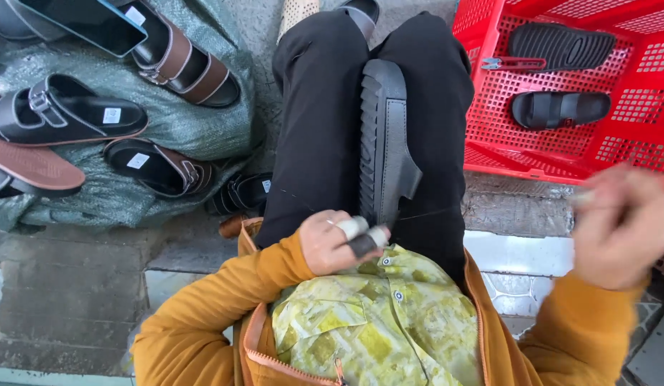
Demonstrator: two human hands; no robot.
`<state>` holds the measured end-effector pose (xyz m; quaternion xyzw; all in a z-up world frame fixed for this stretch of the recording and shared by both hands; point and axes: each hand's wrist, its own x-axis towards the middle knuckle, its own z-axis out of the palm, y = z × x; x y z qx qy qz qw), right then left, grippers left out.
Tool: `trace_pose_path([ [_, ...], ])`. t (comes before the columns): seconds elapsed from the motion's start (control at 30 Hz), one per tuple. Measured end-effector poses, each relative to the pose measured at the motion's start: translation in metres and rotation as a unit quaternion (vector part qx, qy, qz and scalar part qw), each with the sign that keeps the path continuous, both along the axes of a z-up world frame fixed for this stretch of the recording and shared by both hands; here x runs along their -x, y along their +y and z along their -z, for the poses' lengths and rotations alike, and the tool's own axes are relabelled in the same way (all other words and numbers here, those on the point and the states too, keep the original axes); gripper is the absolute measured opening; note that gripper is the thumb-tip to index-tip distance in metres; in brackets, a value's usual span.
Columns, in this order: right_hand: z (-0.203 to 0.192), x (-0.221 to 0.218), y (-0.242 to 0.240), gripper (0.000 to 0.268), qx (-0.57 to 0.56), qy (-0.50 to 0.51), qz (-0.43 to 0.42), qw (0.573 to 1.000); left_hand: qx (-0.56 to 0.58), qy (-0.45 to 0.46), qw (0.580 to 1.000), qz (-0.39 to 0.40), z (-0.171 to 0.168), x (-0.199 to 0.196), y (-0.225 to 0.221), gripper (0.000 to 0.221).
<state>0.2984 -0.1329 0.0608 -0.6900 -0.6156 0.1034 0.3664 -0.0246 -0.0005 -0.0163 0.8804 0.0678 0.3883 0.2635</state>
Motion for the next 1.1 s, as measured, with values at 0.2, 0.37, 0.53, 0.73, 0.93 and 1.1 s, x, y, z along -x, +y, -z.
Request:
trace_pose_path([
  [0.2,0.005,0.037,0.002,0.040,0.269,-0.311,0.016,0.912,0.053,0.385,0.918,-0.074,0.010,0.024,-0.005,0.049],
  [0.37,0.032,0.099,0.020,0.073,0.217,0.082,-0.170,0.958,0.561,0.023,0.821,0.107,-0.014,0.004,0.024,0.019],
  [0.53,0.027,0.100,0.041,0.024,0.200,0.230,-0.156,0.940,0.686,-0.013,0.725,0.070,-0.031,-0.043,0.083,0.048],
  [0.73,0.039,0.093,0.043,0.025,0.160,0.122,-0.196,0.960,0.546,-0.011,0.836,-0.061,-0.009,-0.040,0.132,0.041],
  [0.93,0.032,0.096,0.034,0.035,0.104,-0.131,-0.204,0.965,0.098,0.101,0.982,-0.129,-0.018,-0.018,0.076,0.046],
  [1.1,0.034,0.091,0.036,0.038,0.116,-0.206,-0.224,0.946,0.228,0.100,0.966,-0.064,-0.003,-0.016,0.023,0.071],
])
